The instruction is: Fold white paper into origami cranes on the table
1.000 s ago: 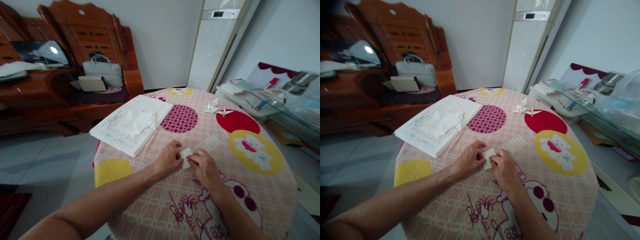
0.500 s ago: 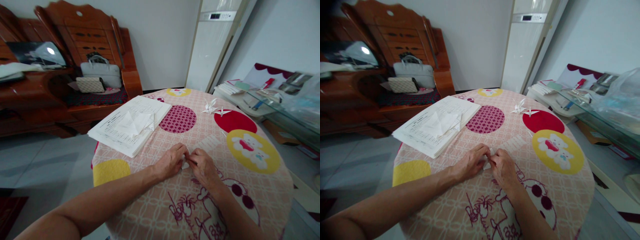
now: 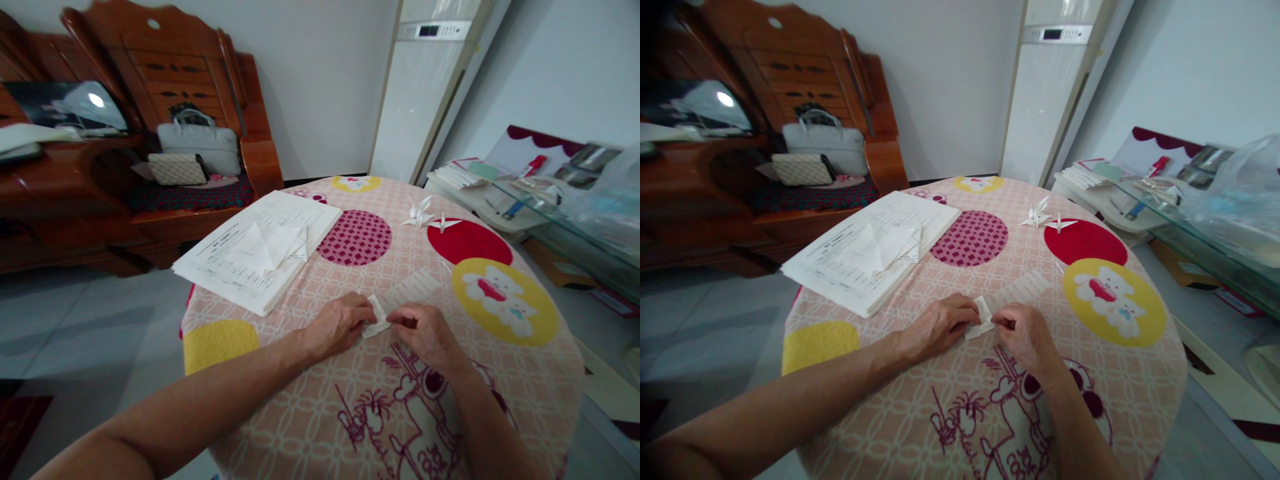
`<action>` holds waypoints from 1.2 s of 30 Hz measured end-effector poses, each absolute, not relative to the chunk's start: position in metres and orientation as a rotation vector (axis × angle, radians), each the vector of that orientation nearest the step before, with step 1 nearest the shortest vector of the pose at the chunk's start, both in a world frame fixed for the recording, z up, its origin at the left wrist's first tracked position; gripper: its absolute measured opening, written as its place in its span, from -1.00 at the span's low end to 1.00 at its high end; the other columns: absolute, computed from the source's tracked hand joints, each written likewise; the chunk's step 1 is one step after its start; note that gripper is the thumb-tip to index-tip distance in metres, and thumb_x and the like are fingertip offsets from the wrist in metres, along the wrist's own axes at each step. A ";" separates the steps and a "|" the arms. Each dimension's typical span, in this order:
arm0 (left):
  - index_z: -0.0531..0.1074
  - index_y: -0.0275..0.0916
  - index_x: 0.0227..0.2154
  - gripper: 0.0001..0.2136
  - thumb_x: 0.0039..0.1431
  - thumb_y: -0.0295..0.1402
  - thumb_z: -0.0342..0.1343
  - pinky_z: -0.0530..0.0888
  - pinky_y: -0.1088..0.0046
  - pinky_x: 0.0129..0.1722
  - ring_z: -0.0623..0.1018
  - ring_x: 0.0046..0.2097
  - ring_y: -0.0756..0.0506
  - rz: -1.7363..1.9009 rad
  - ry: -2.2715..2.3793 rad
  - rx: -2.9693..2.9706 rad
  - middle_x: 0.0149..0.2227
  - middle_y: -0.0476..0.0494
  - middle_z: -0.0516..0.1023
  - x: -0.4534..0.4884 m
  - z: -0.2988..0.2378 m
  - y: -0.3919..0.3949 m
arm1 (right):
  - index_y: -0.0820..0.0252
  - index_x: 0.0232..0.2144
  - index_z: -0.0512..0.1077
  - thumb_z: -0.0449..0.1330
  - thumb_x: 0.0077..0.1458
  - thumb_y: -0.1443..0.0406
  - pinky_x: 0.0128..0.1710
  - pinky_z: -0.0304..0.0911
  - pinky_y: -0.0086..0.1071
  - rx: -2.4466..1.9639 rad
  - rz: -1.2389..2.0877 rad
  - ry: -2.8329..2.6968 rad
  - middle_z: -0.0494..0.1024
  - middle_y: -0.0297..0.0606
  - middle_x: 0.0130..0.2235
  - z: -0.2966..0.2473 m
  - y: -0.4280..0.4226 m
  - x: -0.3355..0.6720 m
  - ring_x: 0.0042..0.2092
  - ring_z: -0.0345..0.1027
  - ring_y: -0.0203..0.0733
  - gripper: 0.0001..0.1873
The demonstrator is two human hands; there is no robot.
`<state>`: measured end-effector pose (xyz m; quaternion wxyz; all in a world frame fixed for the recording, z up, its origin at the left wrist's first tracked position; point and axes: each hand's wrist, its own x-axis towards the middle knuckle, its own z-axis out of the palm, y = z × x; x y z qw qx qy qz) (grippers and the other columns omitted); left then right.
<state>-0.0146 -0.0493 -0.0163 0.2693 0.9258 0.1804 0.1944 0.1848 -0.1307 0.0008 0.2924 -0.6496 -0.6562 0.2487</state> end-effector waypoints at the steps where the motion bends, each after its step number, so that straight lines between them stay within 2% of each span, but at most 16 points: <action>1: 0.50 -0.25 -0.23 -0.76 0.14 -0.59 -0.02 0.35 0.44 -0.04 0.44 -0.10 -0.08 0.521 0.488 2.497 -0.19 -0.14 0.52 -0.015 -0.016 -0.049 | 0.25 -0.38 0.57 0.14 -0.04 0.43 -0.35 0.28 -0.39 -1.747 0.702 -1.748 0.61 -0.22 -0.40 0.001 -0.131 0.185 -0.37 0.46 -0.19 -0.80; 7: 0.52 -0.25 -0.24 -0.77 0.16 -0.57 -0.01 0.35 0.44 -0.06 0.45 -0.11 -0.07 0.523 0.480 2.492 -0.20 -0.14 0.52 -0.015 -0.016 -0.049 | 0.24 -0.37 0.55 0.12 -0.04 0.41 -0.43 0.23 -0.42 -1.829 0.843 -1.717 0.61 -0.25 -0.46 0.001 -0.131 0.186 -0.43 0.46 -0.19 -0.79; 13: 0.52 -0.24 -0.24 -0.76 0.13 -0.59 0.01 0.36 0.43 -0.05 0.45 -0.10 -0.08 0.532 0.491 2.477 -0.19 -0.14 0.52 -0.015 -0.017 -0.049 | 0.20 -0.46 0.48 0.11 0.01 0.34 -0.54 0.07 -0.47 -1.877 0.733 -1.803 0.49 -0.35 -0.57 0.004 -0.128 0.181 -0.54 0.30 -0.29 -0.86; 24: 0.54 -0.22 -0.24 -0.75 0.11 -0.59 0.03 0.39 0.42 -0.07 0.47 -0.10 -0.08 0.556 0.507 2.450 -0.19 -0.14 0.54 -0.015 -0.016 -0.048 | 0.19 -0.39 0.48 0.08 0.10 0.35 -0.43 0.03 -0.44 -1.939 0.569 -2.024 0.53 -0.30 -0.48 0.004 -0.124 0.177 -0.44 0.33 -0.27 -0.83; 31: 0.54 -0.24 -0.26 -0.76 0.10 -0.60 0.03 0.41 0.43 -0.09 0.49 -0.11 -0.08 0.577 0.524 2.431 -0.20 -0.15 0.54 -0.014 -0.017 -0.048 | 0.20 -0.40 0.48 0.07 0.10 0.37 -0.43 0.01 -0.42 -2.005 0.485 -2.052 0.57 -0.23 -0.44 0.003 -0.121 0.172 -0.42 0.36 -0.23 -0.82; 36: 0.55 -0.22 -0.22 -0.73 0.11 -0.59 0.02 0.42 0.40 -0.07 0.49 -0.09 -0.08 0.568 0.505 2.444 -0.18 -0.16 0.55 -0.015 -0.018 -0.048 | 0.20 -0.43 0.49 0.08 0.07 0.39 -0.44 0.01 -0.43 -1.975 0.460 -2.032 0.56 -0.25 -0.47 0.000 -0.119 0.173 -0.44 0.34 -0.25 -0.82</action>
